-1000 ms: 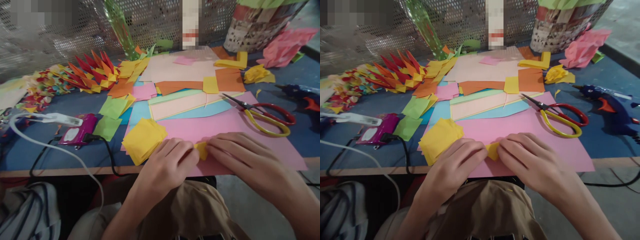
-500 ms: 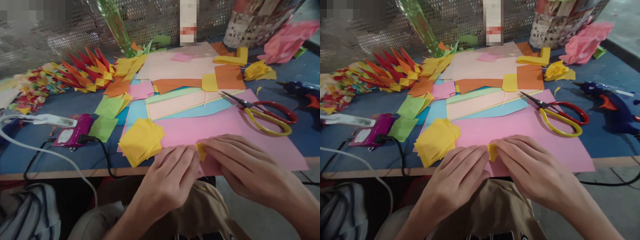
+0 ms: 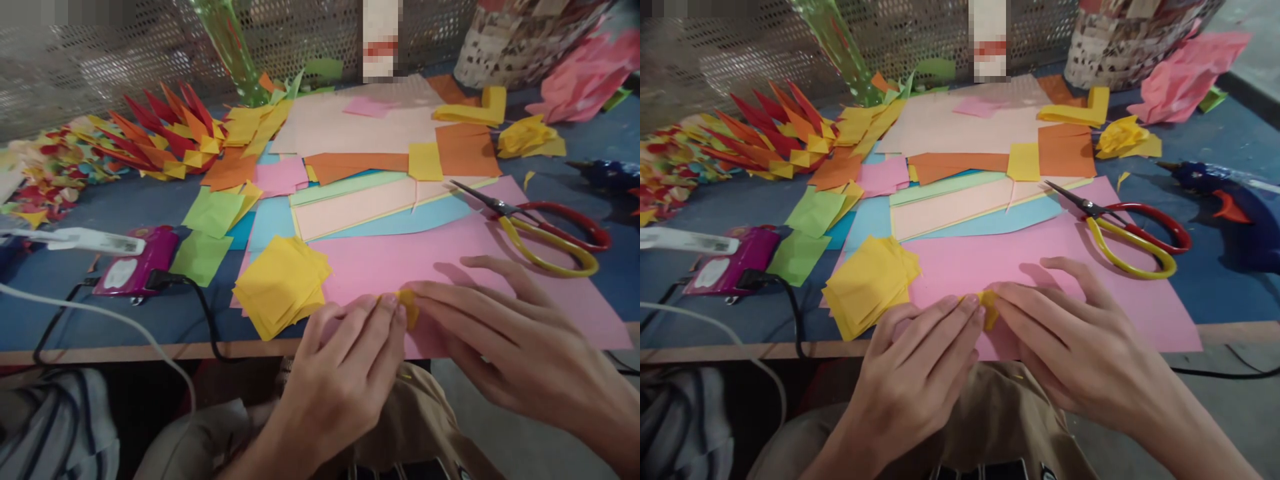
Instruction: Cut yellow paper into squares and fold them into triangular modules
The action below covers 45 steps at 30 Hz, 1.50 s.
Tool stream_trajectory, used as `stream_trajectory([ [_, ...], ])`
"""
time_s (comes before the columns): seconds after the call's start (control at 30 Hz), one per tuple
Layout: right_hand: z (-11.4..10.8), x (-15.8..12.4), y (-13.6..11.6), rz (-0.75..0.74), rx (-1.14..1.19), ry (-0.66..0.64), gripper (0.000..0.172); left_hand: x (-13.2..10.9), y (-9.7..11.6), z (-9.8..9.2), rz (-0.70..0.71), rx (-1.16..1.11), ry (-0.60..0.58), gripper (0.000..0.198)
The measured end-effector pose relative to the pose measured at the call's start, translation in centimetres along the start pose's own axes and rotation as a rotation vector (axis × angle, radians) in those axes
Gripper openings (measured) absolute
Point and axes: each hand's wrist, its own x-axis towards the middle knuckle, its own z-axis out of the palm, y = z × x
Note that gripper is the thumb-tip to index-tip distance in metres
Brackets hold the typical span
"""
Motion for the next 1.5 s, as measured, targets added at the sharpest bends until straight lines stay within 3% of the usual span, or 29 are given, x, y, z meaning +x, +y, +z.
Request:
stream_trajectory([
  [0.1, 0.1, -0.1, 0.1, -0.083, 0.019, -0.017, 0.043, 0.1, 0.5, 0.3, 0.033, 0.078, 0.009, 0.028],
  [0.2, 0.0, 0.0, 0.2, -0.045, 0.075, -0.023, 0.042, 0.5, 0.4, 0.4, 0.032, 0.099, 0.046, 0.026],
  [0.33, -0.4, 1.0, 0.3, 0.040, 0.111, -0.015, 0.033, 1.5, -0.4, -0.2, -0.059, -0.085, 0.046, 0.027],
  [0.5, -0.9, 1.8, 0.4, 0.016, 0.141, -0.100, 0.030, 2.3, -1.4, -1.3, -0.187, -0.275, -0.018, 0.011],
  [0.67, -0.4, 1.0, 0.2, -0.027, 0.156, -0.122, 0.031, 2.4, -2.0, -1.4, -0.166, -0.323, -0.003, 0.011],
  [0.77, -0.1, 0.5, -0.2, 0.039, 0.187, -0.144, 0.031, 2.5, -2.3, -1.4, -0.139, -0.317, -0.018, 0.011],
  [0.97, 0.1, 1.0, -1.2, 0.110, 0.210, -0.070, 0.025, 2.7, -2.6, -1.3, -0.182, -0.412, -0.057, 0.011],
  [1.23, 0.8, 1.3, -1.9, 0.356, 0.405, -0.023, 0.028, 3.4, -1.6, -1.2, -0.340, -0.526, 0.011, 0.009],
  [1.5, -0.4, 0.8, -2.0, 0.464, 0.371, -0.088, 0.022, 4.2, -1.0, -1.3, -0.527, -0.596, 0.006, 0.010],
])
